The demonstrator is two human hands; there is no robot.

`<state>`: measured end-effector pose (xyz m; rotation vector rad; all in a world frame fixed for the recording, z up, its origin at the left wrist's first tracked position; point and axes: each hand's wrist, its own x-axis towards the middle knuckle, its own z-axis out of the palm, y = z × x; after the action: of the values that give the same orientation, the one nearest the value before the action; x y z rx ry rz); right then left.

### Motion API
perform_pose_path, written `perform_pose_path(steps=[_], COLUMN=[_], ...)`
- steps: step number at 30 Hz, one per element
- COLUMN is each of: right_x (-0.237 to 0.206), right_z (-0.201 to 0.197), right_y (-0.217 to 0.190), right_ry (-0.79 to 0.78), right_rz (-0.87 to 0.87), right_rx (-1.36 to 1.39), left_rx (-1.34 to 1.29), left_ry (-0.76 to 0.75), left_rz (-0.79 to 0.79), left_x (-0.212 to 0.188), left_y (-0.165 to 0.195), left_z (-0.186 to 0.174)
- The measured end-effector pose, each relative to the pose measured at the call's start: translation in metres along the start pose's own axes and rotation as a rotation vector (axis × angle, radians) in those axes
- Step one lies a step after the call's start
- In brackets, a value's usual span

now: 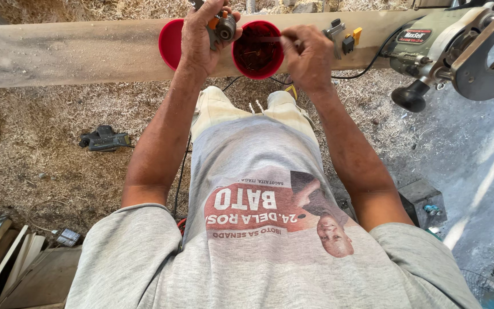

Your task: The person stands at a workbench and picks small metal parts one at a time from a red bowl, turns and looks over each part in both hands, and sets some parts on the bench beside the bowl while reaching back into the bowl for the next piece.

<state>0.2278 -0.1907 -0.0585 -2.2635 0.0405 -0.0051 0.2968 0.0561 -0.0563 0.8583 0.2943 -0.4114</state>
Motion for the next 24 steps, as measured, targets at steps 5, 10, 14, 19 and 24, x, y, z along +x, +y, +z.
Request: perform_pose_path(steps=[5, 10, 14, 19, 24], right_x=[0.006, 0.015, 0.017, 0.009, -0.002], right_z=[0.0, -0.018, -0.023, -0.023, -0.023], right_y=[-0.013, -0.009, -0.002, 0.004, 0.01], right_ry=[-0.209, -0.249, -0.135, -0.04, -0.026], right_rz=[0.056, 0.313, 0.315, 0.351, 0.326], right_rx=[0.186, 0.729, 0.827, 0.955, 0.85], left_rx=[0.044, 0.299, 0.844, 1.091, 1.24], left_ry=[0.016, -0.045, 0.031, 0.124, -0.003], left_rz=[-0.022, 0.016, 0.253, 0.696, 0.819], left_x=[-0.001, -0.004, -0.009, -0.013, -0.016], left_y=[-0.004, -0.018, -0.036, -0.067, -0.077], left_z=[0.004, 0.012, 0.026, 0.048, 0.045])
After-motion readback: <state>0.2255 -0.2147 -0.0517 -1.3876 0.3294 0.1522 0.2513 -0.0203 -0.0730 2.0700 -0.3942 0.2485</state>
